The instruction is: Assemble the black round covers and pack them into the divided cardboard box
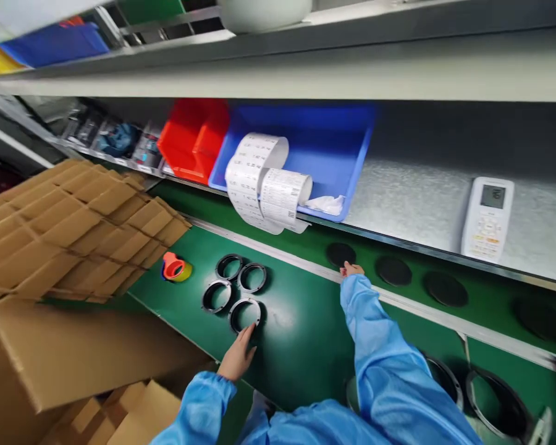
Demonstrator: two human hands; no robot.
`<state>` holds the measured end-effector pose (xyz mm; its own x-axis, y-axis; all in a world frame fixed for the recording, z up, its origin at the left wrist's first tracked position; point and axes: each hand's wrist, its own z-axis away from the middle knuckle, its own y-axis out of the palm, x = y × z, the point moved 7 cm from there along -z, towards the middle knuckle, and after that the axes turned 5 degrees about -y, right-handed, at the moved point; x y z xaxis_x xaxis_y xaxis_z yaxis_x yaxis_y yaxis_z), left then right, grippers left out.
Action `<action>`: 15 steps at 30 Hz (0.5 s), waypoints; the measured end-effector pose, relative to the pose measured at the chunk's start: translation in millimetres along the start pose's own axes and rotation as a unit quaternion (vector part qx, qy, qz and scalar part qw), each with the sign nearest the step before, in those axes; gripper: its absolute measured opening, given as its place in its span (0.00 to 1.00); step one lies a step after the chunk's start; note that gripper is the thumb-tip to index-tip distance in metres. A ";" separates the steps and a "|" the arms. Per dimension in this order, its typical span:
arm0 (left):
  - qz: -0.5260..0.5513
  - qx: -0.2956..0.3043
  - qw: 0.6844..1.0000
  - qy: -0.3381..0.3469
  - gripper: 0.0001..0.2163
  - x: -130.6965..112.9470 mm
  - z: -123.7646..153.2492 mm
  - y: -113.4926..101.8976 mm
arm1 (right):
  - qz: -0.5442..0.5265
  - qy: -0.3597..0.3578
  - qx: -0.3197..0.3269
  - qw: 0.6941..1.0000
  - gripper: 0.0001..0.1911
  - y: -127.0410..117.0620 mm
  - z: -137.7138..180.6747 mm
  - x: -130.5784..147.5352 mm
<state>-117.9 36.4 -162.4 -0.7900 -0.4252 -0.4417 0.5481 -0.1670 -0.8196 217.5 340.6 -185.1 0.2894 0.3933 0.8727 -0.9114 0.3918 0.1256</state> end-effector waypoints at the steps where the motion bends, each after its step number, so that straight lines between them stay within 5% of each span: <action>1: 0.012 -0.011 1.000 0.003 0.29 -0.4 4.5 -0.3 | -0.005 0.016 0.000 1.000 0.11 -0.3 2.9 -3.3; 5: 0.120 -0.078 0.990 0.000 0.22 -13.2 22.0 -15.8 | -0.047 0.058 0.070 0.995 0.16 9.7 52.6 -17.6; 8: 0.316 -0.016 0.948 -0.033 0.26 -40.0 30.8 -23.9 | -0.080 0.092 0.191 0.974 0.24 26.7 136.1 -36.7; 10: 0.497 0.063 0.865 -0.036 0.33 -64.4 35.0 -27.5 | -0.091 0.124 0.276 0.949 0.25 36.1 202.7 -53.6; 12: 0.650 0.128 0.749 -0.003 0.34 -86.2 40.5 -35.3 | -0.097 0.173 0.360 0.912 0.25 44.4 267.3 -72.3; 15: 0.776 0.190 0.599 0.050 0.30 -97.8 55.8 -48.0 | -0.079 0.223 0.467 0.852 0.26 54.8 339.1 -91.9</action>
<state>-51.5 36.3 -59.4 0.7511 -0.2772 -0.5992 0.6513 0.1625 0.7412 41.8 43.9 -98.4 0.3222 0.7559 0.5698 -0.6254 -0.2819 0.7276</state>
